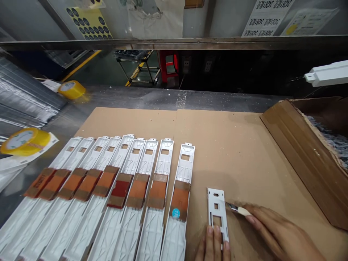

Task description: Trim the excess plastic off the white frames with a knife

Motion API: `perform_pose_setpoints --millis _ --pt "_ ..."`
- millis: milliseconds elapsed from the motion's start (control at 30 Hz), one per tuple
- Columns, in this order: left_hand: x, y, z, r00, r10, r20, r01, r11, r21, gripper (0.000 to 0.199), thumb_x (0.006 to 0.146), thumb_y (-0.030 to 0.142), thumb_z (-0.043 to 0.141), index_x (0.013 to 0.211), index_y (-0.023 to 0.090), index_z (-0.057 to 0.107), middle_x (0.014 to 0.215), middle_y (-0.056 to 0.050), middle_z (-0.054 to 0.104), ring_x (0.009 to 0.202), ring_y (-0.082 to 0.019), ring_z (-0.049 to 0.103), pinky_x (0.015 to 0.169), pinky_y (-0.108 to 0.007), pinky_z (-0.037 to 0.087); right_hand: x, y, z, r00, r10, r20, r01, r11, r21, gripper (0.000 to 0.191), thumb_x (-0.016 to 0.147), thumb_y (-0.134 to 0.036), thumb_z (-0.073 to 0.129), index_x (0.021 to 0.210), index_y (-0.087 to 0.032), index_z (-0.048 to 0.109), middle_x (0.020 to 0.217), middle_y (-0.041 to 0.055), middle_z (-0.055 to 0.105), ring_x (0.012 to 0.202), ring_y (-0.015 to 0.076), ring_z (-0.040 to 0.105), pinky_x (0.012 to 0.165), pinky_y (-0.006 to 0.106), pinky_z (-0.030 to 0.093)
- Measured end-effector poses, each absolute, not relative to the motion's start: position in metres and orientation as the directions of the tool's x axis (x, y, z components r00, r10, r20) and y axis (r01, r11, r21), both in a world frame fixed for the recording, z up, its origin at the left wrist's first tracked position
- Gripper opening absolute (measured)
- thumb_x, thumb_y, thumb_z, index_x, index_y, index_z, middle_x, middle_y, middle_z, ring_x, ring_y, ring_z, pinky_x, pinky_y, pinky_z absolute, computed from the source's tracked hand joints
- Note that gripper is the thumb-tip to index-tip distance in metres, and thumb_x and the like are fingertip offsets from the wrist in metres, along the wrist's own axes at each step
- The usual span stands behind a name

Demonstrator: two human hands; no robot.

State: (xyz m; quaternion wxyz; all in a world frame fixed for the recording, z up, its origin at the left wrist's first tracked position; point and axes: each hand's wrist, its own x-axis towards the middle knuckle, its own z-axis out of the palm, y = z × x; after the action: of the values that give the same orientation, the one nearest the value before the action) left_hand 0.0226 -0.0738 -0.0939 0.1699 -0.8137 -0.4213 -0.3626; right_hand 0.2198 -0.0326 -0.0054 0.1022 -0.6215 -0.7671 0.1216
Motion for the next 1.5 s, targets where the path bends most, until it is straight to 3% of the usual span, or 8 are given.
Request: perform_pose_setpoints --millis 200,333,567,633,733,967,1300,1500 --pt "0.025 -0.081 -0.095 0.277 0.611 0.742 0.783 -0.591 0.194 0.029 0.085 0.009 0.038 0.089 0.015 0.066 0.113 -0.012 0.066 0.113 -0.024 0.058 0.094 -0.032 0.045 0.202 -0.065 -0.030 0.112 0.986 -0.120 0.921 -0.148 -0.360 0.029 0.098 -0.043 0.032 0.110 -0.032 0.056 0.105 -0.0072 0.068 0.080 0.0107 0.068 0.057 0.019 0.053" --pt "0.010 -0.073 -0.083 0.279 0.716 0.640 0.765 -0.568 0.303 0.023 0.085 0.031 0.053 0.102 0.024 0.066 0.104 -0.008 0.070 0.100 -0.022 0.064 0.069 -0.027 0.052 0.195 -0.073 -0.039 0.252 0.965 -0.067 0.935 -0.261 -0.241 0.036 0.097 -0.047 0.027 0.108 -0.027 0.055 0.093 0.0000 0.067 0.075 0.0172 0.065 0.052 0.028 0.050" --pt "-0.024 -0.038 -0.043 0.819 0.498 0.286 0.464 -0.867 0.182 0.040 0.075 0.051 0.063 0.111 0.035 0.059 0.121 -0.014 0.060 0.100 -0.029 0.061 0.069 -0.036 0.054 0.179 -0.083 -0.035 0.372 0.926 0.060 0.906 -0.348 -0.242 0.047 0.093 -0.043 0.027 0.111 -0.019 0.063 0.096 0.0144 0.058 0.087 0.0358 0.050 0.071 0.051 0.040" --pt "-0.021 -0.038 -0.040 0.810 0.491 0.321 0.469 -0.871 0.149 0.035 0.072 0.047 0.067 0.102 0.031 0.062 0.115 -0.017 0.062 0.096 -0.030 0.062 0.067 -0.037 0.054 0.172 -0.087 -0.033 0.402 0.914 0.056 0.862 -0.357 -0.359 0.050 0.092 -0.046 0.028 0.113 -0.017 0.062 0.102 0.0154 0.060 0.094 0.0369 0.051 0.080 0.056 0.038" --pt "-0.011 -0.050 -0.041 0.722 0.480 0.498 0.507 -0.857 0.092 0.013 0.077 0.033 0.062 0.087 0.025 0.061 0.103 -0.013 0.066 0.091 -0.025 0.062 0.069 -0.033 0.052 0.159 -0.091 -0.032 0.390 0.921 -0.019 0.735 -0.324 -0.596 0.050 0.092 -0.053 0.030 0.112 -0.018 0.060 0.109 0.0105 0.064 0.102 0.0278 0.057 0.089 0.043 0.044" --pt "0.006 -0.084 -0.030 0.474 0.422 0.772 0.553 -0.826 0.112 0.010 0.080 0.024 0.050 0.079 0.027 0.060 0.089 -0.008 0.068 0.083 -0.023 0.062 0.065 -0.031 0.052 0.134 -0.093 -0.018 0.410 0.888 -0.207 0.289 -0.342 -0.894 0.042 0.087 -0.057 0.046 0.101 -0.019 0.057 0.089 0.0055 0.069 0.075 0.0187 0.063 0.067 0.027 0.051" --pt "0.024 -0.117 0.000 0.094 0.511 0.855 0.579 -0.726 0.371 0.023 0.083 0.027 0.046 0.091 0.020 0.066 0.074 -0.003 0.072 0.062 -0.013 0.065 0.052 -0.022 0.046 0.129 -0.132 0.023 0.448 0.859 -0.248 -0.059 -0.248 -0.967 0.045 0.081 -0.054 0.057 0.106 -0.017 0.057 0.099 0.0091 0.067 0.085 0.0217 0.062 0.075 0.030 0.051" --pt "0.022 -0.127 0.020 0.075 0.469 0.880 0.619 -0.714 0.327 0.023 0.084 0.027 0.047 0.085 0.017 0.067 0.068 -0.005 0.069 0.052 -0.011 0.058 0.050 -0.020 0.044 0.127 -0.148 0.029 0.470 0.840 -0.270 -0.067 -0.271 -0.960 0.040 0.080 -0.058 0.057 0.089 -0.019 0.058 0.076 0.0024 0.063 0.066 0.0172 0.056 0.061 0.026 0.048"
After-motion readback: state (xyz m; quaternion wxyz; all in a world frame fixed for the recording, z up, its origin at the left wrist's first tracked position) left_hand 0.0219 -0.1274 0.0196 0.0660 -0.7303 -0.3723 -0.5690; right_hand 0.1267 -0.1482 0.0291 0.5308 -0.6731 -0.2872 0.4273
